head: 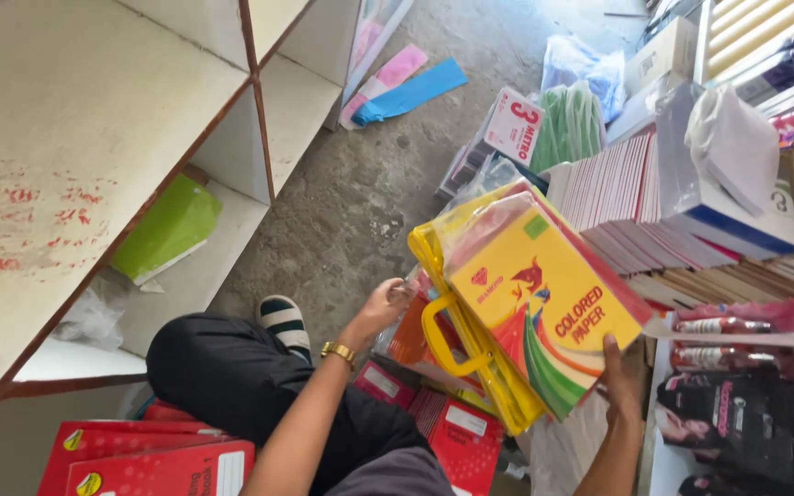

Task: The person organizes and stacks various notebooks and stationery items on store shelves.

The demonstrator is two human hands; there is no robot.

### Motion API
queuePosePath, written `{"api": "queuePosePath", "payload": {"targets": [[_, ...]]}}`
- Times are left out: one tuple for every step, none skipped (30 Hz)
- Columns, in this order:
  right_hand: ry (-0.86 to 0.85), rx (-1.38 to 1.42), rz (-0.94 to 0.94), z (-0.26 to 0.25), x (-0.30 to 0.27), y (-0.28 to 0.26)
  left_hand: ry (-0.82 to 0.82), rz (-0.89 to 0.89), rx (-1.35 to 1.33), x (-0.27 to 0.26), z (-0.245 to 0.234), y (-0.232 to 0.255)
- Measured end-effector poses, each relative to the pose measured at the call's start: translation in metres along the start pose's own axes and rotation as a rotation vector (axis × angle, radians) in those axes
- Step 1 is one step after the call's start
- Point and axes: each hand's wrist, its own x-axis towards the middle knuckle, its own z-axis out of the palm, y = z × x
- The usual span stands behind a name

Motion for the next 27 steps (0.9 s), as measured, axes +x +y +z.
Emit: {"api": "queuePosePath", "payload": {"targets": [[-0.005, -0.01, 0.004, 0.0, 0.002, 0.001, -0.02, -0.108, -0.054, 0.002, 0.006, 0.011], [-0.006, -0.017, 0.011, 0.0, 0.003, 0.004, -0.046, -0.217, -0.106, 0.005, 0.013, 0.022], [-0.005, -0.014, 0.009, 0.002, 0.017, 0.011, -0.048, -0.214, -0.105, 0.009, 0.015, 0.033], [-0.042, 0.034, 0.012, 0.001, 0.029, 0.019, -0.057, -0.252, -0.12, 0.011, 0.018, 0.042], [-0.078, 0.083, 0.015, 0.0, 0.041, 0.028, -0.066, -0.291, -0.135, 0.013, 0.022, 0.052], [-0.072, 0.085, 0.023, 0.005, 0.027, 0.017, -0.074, -0.297, -0.133, 0.016, 0.028, 0.051], [-0.063, 0.136, -0.012, 0.01, 0.013, 0.005, -0.124, -0.207, -0.216, 0.018, 0.034, 0.051], [-0.057, 0.187, -0.052, 0.016, 0.002, -0.009, -0.171, -0.112, -0.301, 0.021, 0.039, 0.051], [-0.054, 0.187, -0.048, 0.02, -0.003, -0.016, -0.174, -0.115, -0.3, 0.024, 0.042, 0.05], [-0.029, 0.238, -0.112, 0.024, -0.008, -0.021, -0.175, -0.058, -0.353, 0.026, 0.045, 0.048], [-0.003, 0.289, -0.176, 0.029, -0.015, -0.025, -0.176, -0.001, -0.405, 0.027, 0.047, 0.045], [0.0, 0.287, -0.17, 0.029, -0.016, -0.023, -0.178, -0.008, -0.405, 0.027, 0.051, 0.04], [0.012, 0.306, -0.234, 0.03, -0.018, -0.021, -0.093, -0.049, -0.369, 0.027, 0.054, 0.035], [0.02, 0.328, -0.304, 0.032, -0.017, -0.021, -0.006, -0.082, -0.332, 0.029, 0.056, 0.032], [0.02, 0.329, -0.304, 0.031, -0.024, -0.021, -0.007, -0.082, -0.331, 0.026, 0.059, 0.022], [0.012, 0.345, -0.324, 0.035, -0.026, -0.026, 0.061, -0.049, -0.299, 0.027, 0.059, 0.015], [0.005, 0.361, -0.344, 0.038, -0.029, -0.031, 0.128, -0.017, -0.268, 0.027, 0.058, 0.008], [-0.013, 0.363, -0.354, 0.041, -0.027, -0.034, 0.145, -0.006, -0.269, 0.02, 0.054, 0.005], [-0.017, 0.366, -0.31, 0.044, -0.025, -0.036, 0.165, -0.013, -0.237, 0.013, 0.051, 0.003], [-0.019, 0.37, -0.258, 0.047, -0.025, -0.035, 0.182, -0.027, -0.201, 0.004, 0.046, -0.002], [-0.034, 0.372, -0.261, 0.044, -0.017, -0.029, 0.197, -0.022, -0.198, -0.005, 0.041, 0.004], [-0.041, 0.346, -0.226, 0.039, -0.013, -0.019, 0.174, -0.061, -0.192, -0.017, 0.036, 0.008], [-0.049, 0.32, -0.191, 0.035, -0.008, -0.009, 0.151, -0.1, -0.186, -0.029, 0.03, 0.012], [-0.064, 0.319, -0.188, 0.035, -0.006, -0.004, 0.167, -0.102, -0.182, -0.032, 0.023, 0.017], [-0.06, 0.322, -0.2, 0.036, -0.005, 0.002, 0.115, -0.106, -0.185, -0.036, 0.016, 0.021], [-0.06, 0.317, -0.218, 0.035, -0.001, 0.005, 0.071, -0.11, -0.196, -0.041, 0.011, 0.024], [-0.082, 0.309, -0.219, 0.038, 0.001, 0.007, 0.093, -0.111, -0.201, -0.044, 0.004, 0.024]]}}
